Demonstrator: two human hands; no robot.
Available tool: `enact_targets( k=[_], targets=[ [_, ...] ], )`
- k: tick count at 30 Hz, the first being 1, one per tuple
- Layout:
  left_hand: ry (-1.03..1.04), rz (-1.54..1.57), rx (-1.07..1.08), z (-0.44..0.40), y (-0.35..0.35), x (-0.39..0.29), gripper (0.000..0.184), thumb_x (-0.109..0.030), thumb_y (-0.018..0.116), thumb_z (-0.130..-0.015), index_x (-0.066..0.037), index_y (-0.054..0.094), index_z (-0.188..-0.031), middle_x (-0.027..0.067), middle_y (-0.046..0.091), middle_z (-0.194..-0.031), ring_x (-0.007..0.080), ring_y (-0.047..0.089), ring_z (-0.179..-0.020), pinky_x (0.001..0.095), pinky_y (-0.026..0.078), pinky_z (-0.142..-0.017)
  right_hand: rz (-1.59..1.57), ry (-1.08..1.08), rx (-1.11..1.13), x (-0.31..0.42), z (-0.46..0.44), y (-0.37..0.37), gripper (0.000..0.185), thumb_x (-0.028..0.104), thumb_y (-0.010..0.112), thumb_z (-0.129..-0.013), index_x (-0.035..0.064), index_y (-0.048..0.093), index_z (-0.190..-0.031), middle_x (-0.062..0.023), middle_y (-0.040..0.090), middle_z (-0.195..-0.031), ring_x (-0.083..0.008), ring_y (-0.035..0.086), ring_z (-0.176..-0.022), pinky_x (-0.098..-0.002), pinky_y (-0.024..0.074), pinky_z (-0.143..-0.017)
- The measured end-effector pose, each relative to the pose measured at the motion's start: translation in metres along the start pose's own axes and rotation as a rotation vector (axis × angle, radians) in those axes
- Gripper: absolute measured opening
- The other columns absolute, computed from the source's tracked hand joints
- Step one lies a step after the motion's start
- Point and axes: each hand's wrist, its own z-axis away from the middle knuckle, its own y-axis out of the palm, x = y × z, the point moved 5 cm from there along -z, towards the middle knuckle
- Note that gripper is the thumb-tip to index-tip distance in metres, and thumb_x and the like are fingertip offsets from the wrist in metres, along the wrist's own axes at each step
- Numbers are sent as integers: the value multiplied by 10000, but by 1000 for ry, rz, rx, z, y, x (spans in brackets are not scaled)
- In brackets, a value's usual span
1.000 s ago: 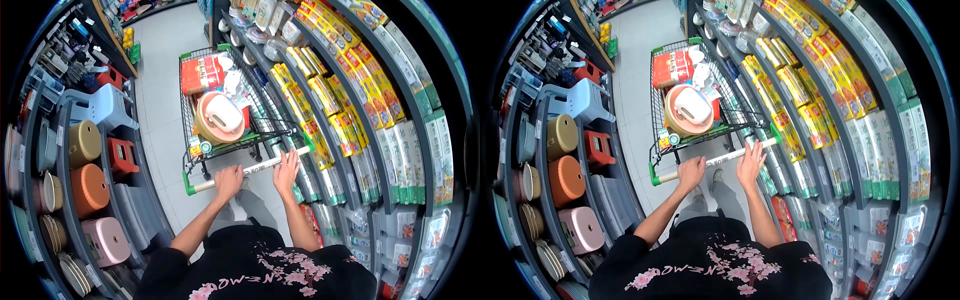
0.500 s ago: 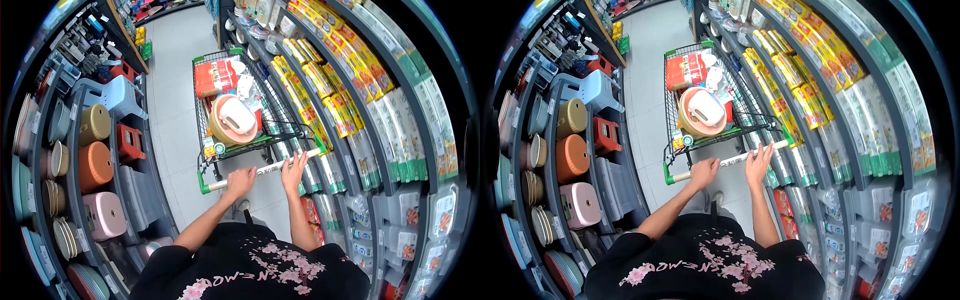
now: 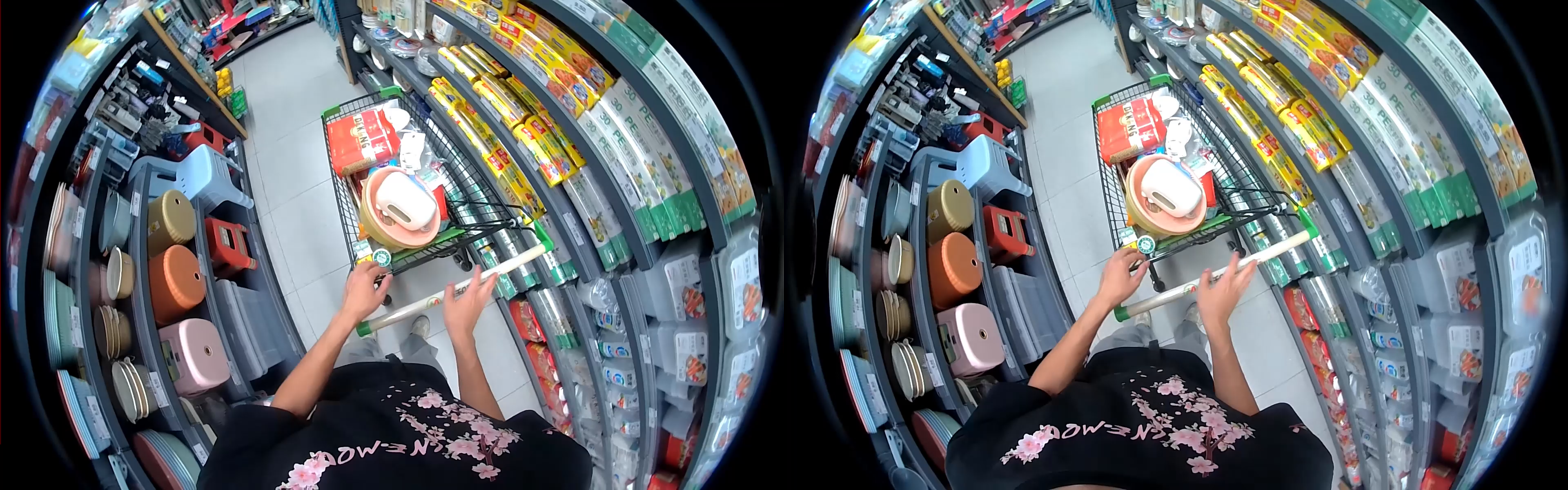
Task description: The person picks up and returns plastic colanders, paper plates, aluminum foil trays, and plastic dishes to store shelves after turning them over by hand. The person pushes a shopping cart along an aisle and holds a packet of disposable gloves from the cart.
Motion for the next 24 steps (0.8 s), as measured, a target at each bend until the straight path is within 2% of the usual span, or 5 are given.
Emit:
enact_targets(
  k=[2,6,11,17,24],
  targets=[
    [37,-96,62,-3,4,21,356,-323,669,-886,-73,694,-1138,222,550,-1357,409,422,-1349,503,339,-1109,205,-96,40,15,16,6,627,211,659,-848,-16,454,-1395,-347,153,-1553,-485,151,-1460,-607,151,-1160],
    [179,-223,232,-11,11,65,506,-468,614,-926,-123,636,-1294,232,437,-1481,457,292,-1425,564,246,-1155,247,-80,167,39,52,32,608,252,672,-842,2,502,-1370,-320,240,-1536,-463,184,-1455,-571,148,-1177],
    [273,-321,509,-10,12,119,549,-544,494,-968,-175,588,-1363,162,363,-1552,443,241,-1452,582,200,-1169,180,-84,328,81,102,98,604,265,656,-848,14,489,-1371,-323,333,-1479,-473,225,-1435,-602,164,-1163],
    [752,-363,587,-21,1,139,488,-445,512,-981,-282,483,-1440,107,375,-1542,439,241,-1448,623,201,-1153,379,-122,179,128,127,152,578,254,678,-829,-12,525,-1319,-289,403,-1436,-435,311,-1393,-605,205,-1146],
    [802,-521,592,-69,18,150,530,-364,536,-974,-232,413,-1472,103,331,-1565,395,254,-1444,612,222,-1151,511,19,178,103,138,160,238,61,586,-805,26,639,-1034,-145,694,-938,-297,658,-970,-520,367,-1088]
  ],
)
